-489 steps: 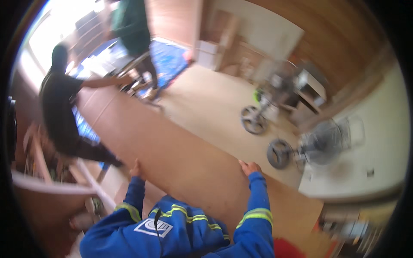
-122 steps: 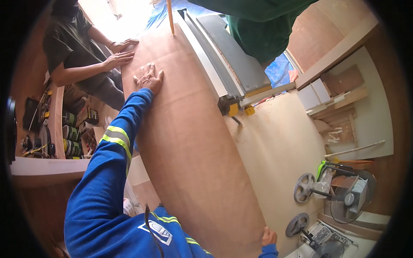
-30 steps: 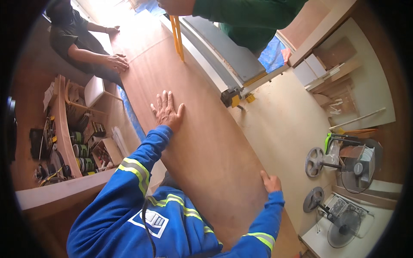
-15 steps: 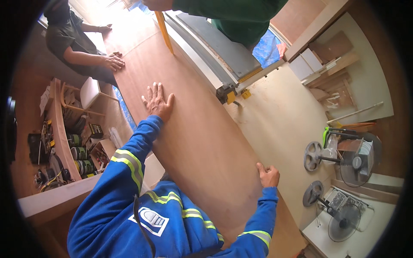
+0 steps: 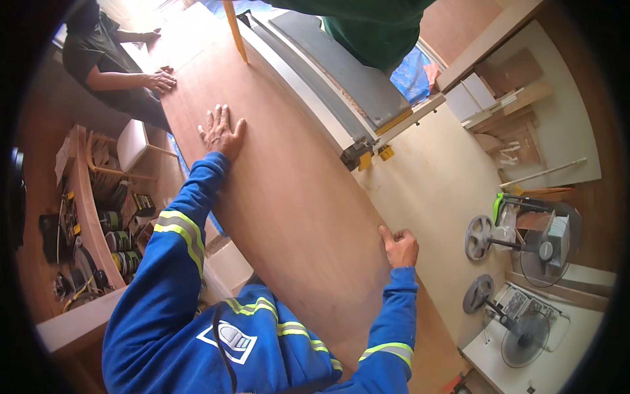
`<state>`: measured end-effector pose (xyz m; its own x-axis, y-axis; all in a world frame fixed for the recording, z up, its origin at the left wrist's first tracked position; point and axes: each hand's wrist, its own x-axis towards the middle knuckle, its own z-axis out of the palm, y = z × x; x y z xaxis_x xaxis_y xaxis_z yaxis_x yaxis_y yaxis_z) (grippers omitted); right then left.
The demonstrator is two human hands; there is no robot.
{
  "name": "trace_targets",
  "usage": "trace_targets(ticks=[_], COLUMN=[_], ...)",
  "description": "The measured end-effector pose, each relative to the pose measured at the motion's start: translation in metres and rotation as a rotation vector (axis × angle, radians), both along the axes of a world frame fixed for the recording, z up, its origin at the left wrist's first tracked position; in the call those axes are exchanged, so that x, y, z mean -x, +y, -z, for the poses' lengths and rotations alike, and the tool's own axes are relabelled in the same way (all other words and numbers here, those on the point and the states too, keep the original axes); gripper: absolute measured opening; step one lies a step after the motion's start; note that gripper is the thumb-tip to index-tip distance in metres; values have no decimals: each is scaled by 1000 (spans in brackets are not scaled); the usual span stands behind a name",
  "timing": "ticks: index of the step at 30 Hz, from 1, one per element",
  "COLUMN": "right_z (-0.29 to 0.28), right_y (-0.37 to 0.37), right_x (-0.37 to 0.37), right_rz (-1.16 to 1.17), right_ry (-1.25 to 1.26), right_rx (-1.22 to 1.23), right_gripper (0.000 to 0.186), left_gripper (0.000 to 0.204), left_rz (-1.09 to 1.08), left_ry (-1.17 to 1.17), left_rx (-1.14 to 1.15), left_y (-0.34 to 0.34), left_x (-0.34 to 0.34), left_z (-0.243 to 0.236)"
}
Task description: The person, assisted by others, feeds a large wooden board through a table saw using their hands and a push tool.
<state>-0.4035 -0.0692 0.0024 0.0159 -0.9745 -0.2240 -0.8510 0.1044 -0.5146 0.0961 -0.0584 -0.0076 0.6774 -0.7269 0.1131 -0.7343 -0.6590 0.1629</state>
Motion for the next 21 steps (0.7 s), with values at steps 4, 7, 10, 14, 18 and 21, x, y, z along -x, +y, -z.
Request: trace_targets(ticks=[4,7,10,14,18,21], right_z=[7,10,7,-5,0,0], right_y=[-14,-25,-45,-45,-52,-42], right_x=[-33,-59,-88,-107,-94,-85], right_rz=[16,41,20,22,58,-6], right_ry=[15,32,32,78,65,23], right_rx=[7,5,-94,-124,-120,-30], right_gripper=[67,69,73,77,78,76], left_gripper=[72,73,70,65,75,77], left_rz=[-14,-14,-77,-141,65,57], left_ry=[-53,-49,-33,-68,4,73], left_rx=[-21,-26,-19,60,-34,-20], left_y=[-16,-31,-38,-6,52,76], left_x=[-37,-62,-82,-53,109,138], left_z=[11,7,3,30,24,0])
